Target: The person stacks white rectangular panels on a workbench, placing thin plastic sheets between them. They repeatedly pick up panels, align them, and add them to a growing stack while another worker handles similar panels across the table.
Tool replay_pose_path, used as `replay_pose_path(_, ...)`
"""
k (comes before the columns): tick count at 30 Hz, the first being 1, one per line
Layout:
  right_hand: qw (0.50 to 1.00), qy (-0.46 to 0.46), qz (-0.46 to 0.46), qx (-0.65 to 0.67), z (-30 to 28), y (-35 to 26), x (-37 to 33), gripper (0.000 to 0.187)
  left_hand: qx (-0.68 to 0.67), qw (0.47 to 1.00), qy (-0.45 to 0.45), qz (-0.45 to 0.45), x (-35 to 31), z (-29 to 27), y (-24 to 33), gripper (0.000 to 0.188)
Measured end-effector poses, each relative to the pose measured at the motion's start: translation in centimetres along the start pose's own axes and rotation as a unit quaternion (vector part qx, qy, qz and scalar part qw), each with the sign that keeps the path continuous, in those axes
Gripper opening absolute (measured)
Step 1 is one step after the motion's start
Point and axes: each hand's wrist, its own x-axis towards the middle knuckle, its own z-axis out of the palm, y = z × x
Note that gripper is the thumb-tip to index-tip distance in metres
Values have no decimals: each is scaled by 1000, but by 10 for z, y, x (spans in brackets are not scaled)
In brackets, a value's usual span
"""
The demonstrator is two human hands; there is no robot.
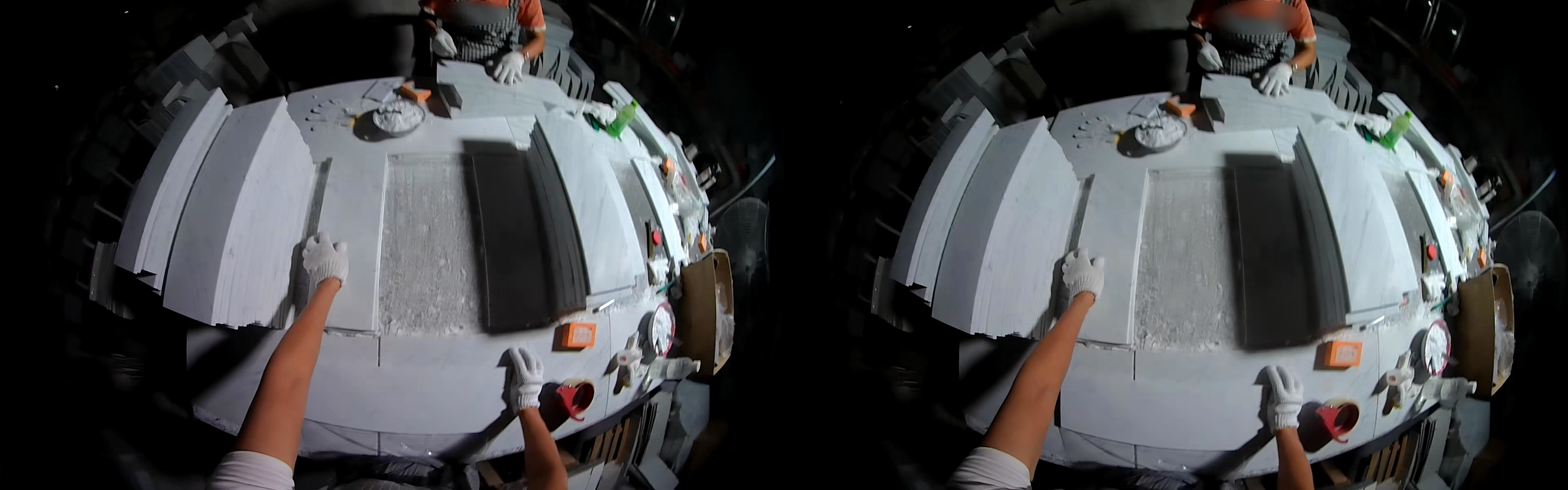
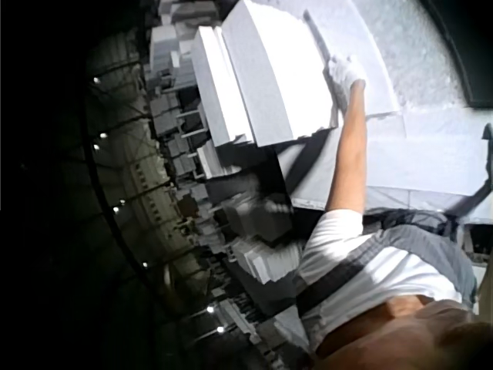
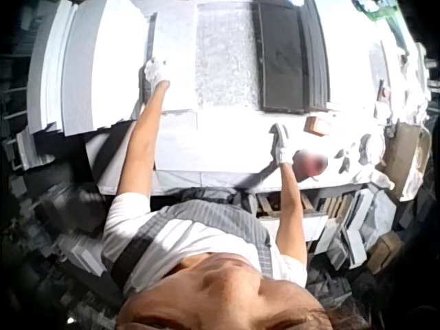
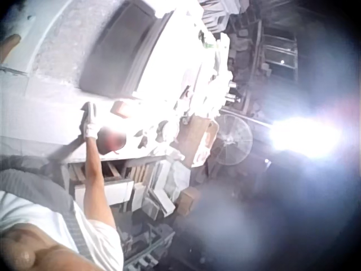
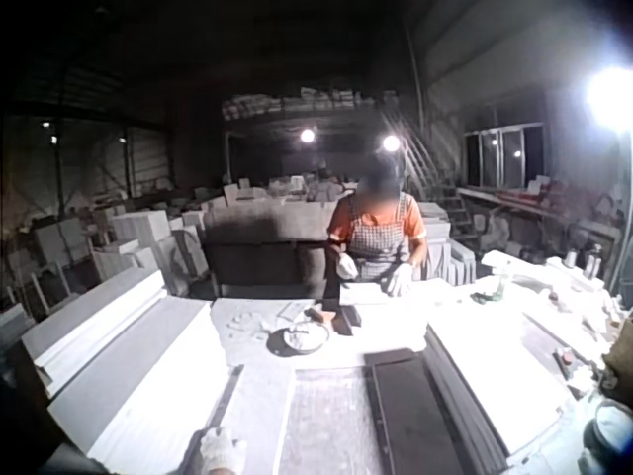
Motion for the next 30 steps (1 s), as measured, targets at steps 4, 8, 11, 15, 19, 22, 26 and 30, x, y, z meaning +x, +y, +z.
replay_pose_path(4, 1000, -1, 4, -3, 4, -3, 5, 50, -12, 999, -24, 25, 4, 4, -8, 47)
replay_pose_path(8, 1000, 21, -23, -5, 2, -1, 12, 51, -13, 999, -43, -18, 7, -11, -10, 49)
replay_pose_path(11, 1000, 25, -11, -3, -2, -6, 13, 51, -17, 999, -45, -16, 4, -9, 1, 48)
replay_pose_path(15, 1000, -6, 6, 4, -1, -5, 13, 49, -11, 999, -36, -22, 5, -6, 3, 47)
replay_pose_path(19, 1000, 4, 2, -15, 4, 1, 5, 49, 7, 1000, -26, -12, 6, -6, 5, 45)
replay_pose_path(22, 1000, 18, -7, 0, 0, -7, 10, 47, 10, 999, -34, -31, 3, -14, 8, 43)
replay_pose_path(26, 1000, 27, -13, -1, 3, -4, 8, 48, 4, 998, -47, -38, 3, -20, 13, 46)
replay_pose_path(30, 1000, 20, -10, 12, -6, -16, 13, 49, -10, 998, -48, -32, -5, -16, 16, 49)
